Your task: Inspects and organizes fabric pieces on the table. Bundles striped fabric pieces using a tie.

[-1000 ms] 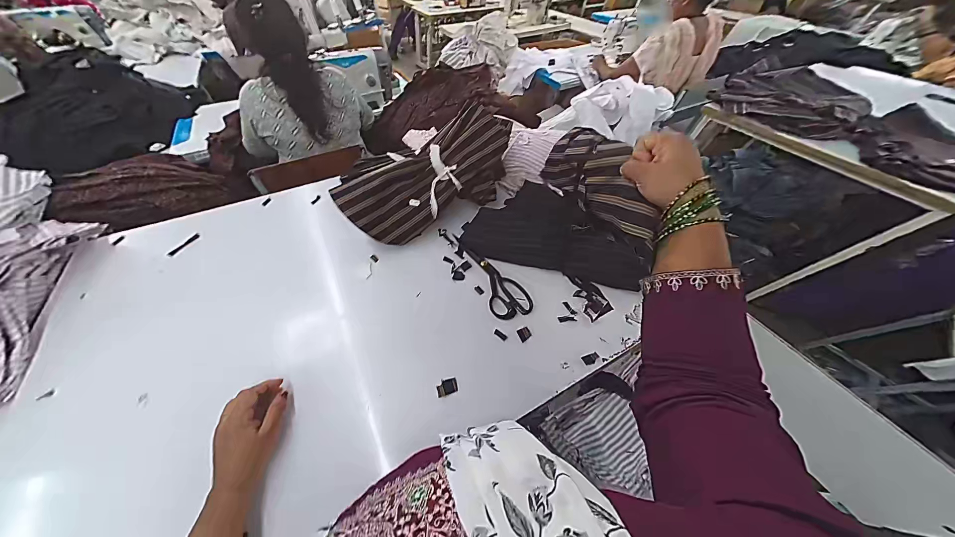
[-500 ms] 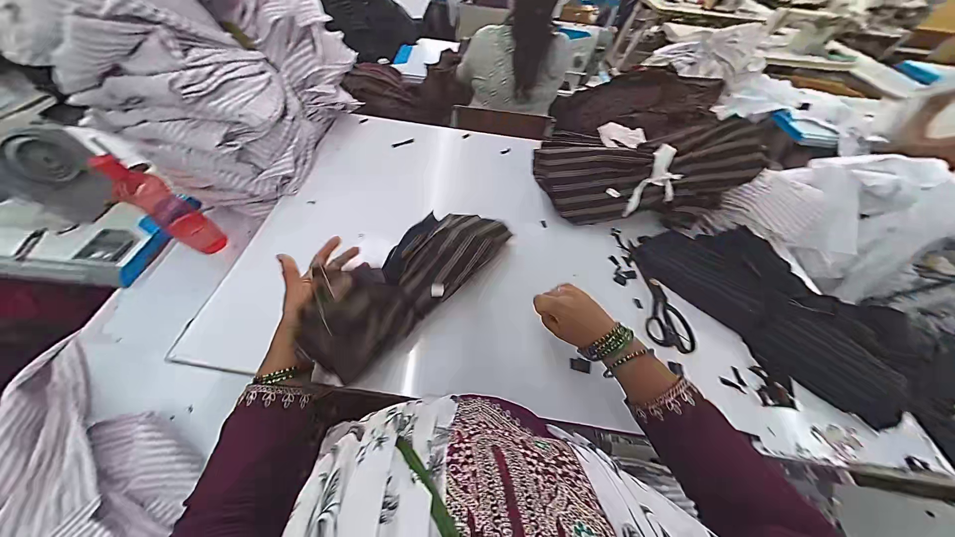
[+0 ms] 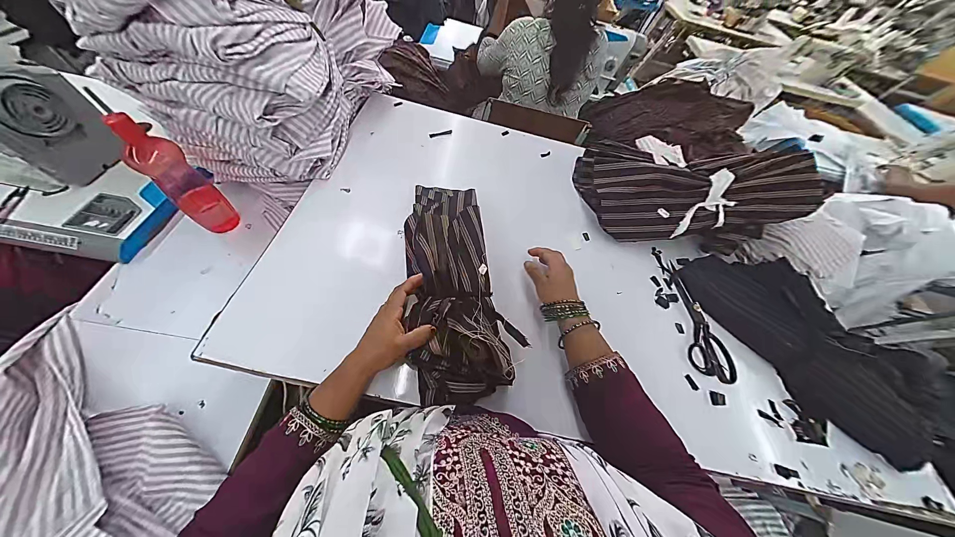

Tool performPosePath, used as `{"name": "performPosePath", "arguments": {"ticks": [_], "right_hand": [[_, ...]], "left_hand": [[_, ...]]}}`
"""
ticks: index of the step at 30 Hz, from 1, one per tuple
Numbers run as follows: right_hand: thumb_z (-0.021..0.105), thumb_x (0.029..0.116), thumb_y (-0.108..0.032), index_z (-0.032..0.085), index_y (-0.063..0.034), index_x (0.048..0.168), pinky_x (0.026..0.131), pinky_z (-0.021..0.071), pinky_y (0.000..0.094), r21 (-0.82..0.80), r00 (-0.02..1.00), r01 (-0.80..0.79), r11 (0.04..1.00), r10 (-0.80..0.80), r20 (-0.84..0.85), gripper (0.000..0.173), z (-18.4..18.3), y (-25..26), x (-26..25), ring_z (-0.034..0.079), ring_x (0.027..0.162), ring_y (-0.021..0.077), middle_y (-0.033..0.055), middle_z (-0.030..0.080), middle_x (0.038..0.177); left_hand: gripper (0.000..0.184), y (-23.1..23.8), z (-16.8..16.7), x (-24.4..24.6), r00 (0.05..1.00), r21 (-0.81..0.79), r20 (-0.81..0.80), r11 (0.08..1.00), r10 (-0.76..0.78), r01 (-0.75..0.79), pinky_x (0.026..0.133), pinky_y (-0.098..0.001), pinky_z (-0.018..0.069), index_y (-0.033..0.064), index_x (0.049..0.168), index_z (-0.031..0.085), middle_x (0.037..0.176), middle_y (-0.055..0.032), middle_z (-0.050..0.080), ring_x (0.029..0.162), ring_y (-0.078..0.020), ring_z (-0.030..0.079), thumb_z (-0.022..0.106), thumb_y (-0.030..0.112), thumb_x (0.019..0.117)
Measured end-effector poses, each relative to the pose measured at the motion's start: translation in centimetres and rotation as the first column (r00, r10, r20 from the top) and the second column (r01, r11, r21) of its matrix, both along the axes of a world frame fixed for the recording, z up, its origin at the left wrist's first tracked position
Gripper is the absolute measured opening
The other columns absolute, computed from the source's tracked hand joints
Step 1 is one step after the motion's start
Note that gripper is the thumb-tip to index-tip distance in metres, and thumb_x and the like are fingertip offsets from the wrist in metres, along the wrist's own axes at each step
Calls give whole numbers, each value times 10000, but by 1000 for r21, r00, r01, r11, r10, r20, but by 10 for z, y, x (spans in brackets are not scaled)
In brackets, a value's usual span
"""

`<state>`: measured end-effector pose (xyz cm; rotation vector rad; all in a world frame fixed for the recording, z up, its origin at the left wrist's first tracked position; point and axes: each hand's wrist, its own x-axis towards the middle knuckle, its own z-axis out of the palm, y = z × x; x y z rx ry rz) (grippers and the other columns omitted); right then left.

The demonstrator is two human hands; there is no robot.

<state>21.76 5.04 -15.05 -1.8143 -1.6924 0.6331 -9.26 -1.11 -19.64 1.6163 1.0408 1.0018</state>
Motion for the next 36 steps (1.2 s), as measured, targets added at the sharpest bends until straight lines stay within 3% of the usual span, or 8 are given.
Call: {"name": "performPosePath", "arguments": {"ticks": [7, 13, 19, 27, 29, 31, 33, 36], "right_hand": [[587, 928, -117, 752, -29, 1179, 984, 512, 525, 277, 751, -648, 710, 657, 73, 313, 15, -38, -71, 647, 1175, 344, 203, 683, 1246], [528, 955, -53, 743, 17, 913, 902, 528, 260, 506, 828, -434, 745, 551, -102, 230, 31, -44, -72, 672, 962, 117, 98, 726, 936], [652, 990, -144, 762, -180, 1000, 831, 571, 175, 605, 694, -355, 713, 634, -341, 116, 70, -69, -49, 672, 926, -23, -99, 726, 964], [481, 1073, -188, 697, -20, 864, 816, 531, 260, 573, 210, -798, 187, 977, -28, 344, 110, -99, -42, 670, 857, 156, 109, 686, 834], [479, 1077, -381, 693, -19, 871, 825, 563, 252, 470, 170, -839, 274, 953, -252, 468, 103, -82, -27, 702, 895, 88, 66, 730, 880], [484, 1067, -314, 729, 5, 1080, 933, 549, 309, 297, 526, -736, 608, 790, -313, 402, 91, -44, 6, 691, 1066, 119, 87, 747, 1112], [458, 1068, -78, 640, 31, 1315, 1078, 471, 438, 88, 889, -443, 892, 450, -89, 325, 69, 5, 37, 610, 1257, 284, 193, 635, 1355], [532, 1037, -54, 581, -36, 1432, 1155, 335, 634, -78, 973, -84, 993, 99, 207, 399, 15, 53, 84, 412, 1422, 494, 320, 452, 1511]], "left_hand": [[335, -3, -9, 6, 989, 622, -129, 783, 78, 20, 1188, -510, 308, 227, 1326, 634, 1426, -114, 589, 1438, -289, 440, 477, 260, 1032], [309, -2, -7, 8, 958, 651, -285, 731, -14, 205, 1096, -499, 365, 174, 884, 772, 1022, -28, 764, 1156, -231, 663, 481, 148, 985], [393, -3, 10, 22, 929, 498, -362, 858, 78, 122, 962, -546, 425, 63, 937, 683, 862, -91, 714, 947, -281, 690, 439, 367, 980], [347, -10, 21, 53, 941, 425, -332, 901, 66, 87, 920, -629, 450, -2, 1151, 713, 1060, -157, 754, 1032, -380, 698, 666, 91, 820], [445, -7, 26, 55, 930, 328, -367, 934, -9, 138, 944, -635, 454, -44, 1203, 652, 1109, -223, 713, 1069, -442, 666, 714, 65, 776], [595, -2, 31, 56, 906, 244, -417, 952, -68, 183, 988, -634, 437, -34, 1347, 590, 1209, -227, 686, 1135, -451, 629, 730, 73, 779], [583, -2, 41, 59, 855, 193, -508, 955, -101, 227, 1012, -633, 421, 8, 1416, 580, 1287, -191, 683, 1210, -434, 603, 694, 81, 849], [424, 2, 65, 70, 732, 62, -659, 957, -174, 284, 1013, -619, 406, -42, 1272, 628, 1243, -238, 664, 1219, -460, 570, 678, 77, 869]]}}
